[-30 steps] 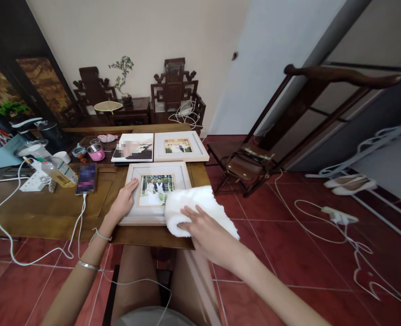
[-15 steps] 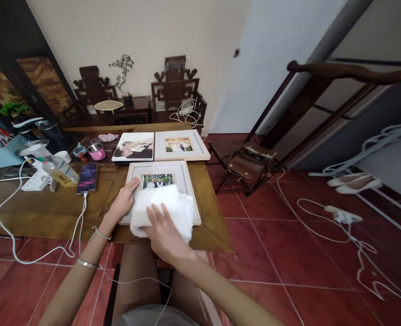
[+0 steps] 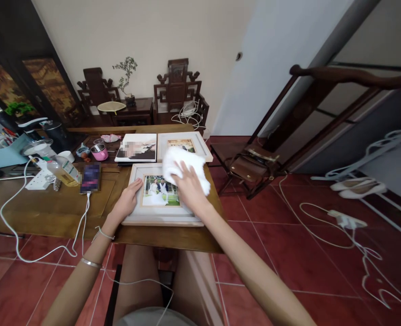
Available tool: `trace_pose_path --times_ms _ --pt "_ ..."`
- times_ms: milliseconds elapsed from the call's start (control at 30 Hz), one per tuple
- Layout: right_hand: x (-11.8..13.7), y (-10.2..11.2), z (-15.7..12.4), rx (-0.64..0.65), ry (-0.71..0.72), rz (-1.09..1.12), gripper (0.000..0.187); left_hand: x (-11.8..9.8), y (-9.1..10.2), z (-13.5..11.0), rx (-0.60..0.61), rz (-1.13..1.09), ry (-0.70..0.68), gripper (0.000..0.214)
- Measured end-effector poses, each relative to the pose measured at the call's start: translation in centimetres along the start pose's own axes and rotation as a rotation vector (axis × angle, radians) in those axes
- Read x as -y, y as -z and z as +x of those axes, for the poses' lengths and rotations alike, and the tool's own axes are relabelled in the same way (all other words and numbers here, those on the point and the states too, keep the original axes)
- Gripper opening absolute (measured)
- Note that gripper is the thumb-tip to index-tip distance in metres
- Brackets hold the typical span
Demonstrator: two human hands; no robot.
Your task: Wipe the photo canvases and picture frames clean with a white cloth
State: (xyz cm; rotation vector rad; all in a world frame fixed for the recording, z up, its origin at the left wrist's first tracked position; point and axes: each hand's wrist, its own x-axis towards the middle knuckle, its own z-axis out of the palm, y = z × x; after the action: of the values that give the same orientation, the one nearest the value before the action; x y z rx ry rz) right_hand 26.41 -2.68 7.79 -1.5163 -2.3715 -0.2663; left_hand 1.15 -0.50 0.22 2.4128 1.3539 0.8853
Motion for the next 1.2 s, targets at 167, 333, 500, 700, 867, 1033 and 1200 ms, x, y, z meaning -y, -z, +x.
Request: trace_pose_path --times_ms 167,333,500,700,867,1033,1200 --pt "4.0 -2.9 6.9 0.121 0.324 -0.017 0.053 -0.7 0.5 0.2 -0.005 -0.018 -0.076 0.072" --pt "2.9 -4.3 6.2 0.199 0.259 -0.007 0.047 -0.4 0.2 0.1 0.008 -0.010 -0.065 0.075" --pt "-2.6 -2.2 3.7 0.270 0.084 -0.069 0.047 0.2 -0.2 0.0 0.020 0.006 -0.026 0.074" --pt "-3.9 0.4 -0.3 0.384 0.024 0.010 0.060 0.0 -0.3 -0.1 -0.003 -0.001 -0.010 0.071" --pt "0.1 4.5 -6.6 0.505 0.081 0.162 0.060 0.0 -0.4 -0.1 -0.003 0.015 -0.005 0.068" --pt "1.0 5.8 -8.7 0.531 0.074 0.186 0.062 0.2 -0.2 0.0 0.009 0.019 -0.028 0.068" --pt "-2.0 1.1 -2.6 0.351 -0.058 0.085 0.059 0.1 0.1 0.1 0.031 0.004 -0.040 0.070"
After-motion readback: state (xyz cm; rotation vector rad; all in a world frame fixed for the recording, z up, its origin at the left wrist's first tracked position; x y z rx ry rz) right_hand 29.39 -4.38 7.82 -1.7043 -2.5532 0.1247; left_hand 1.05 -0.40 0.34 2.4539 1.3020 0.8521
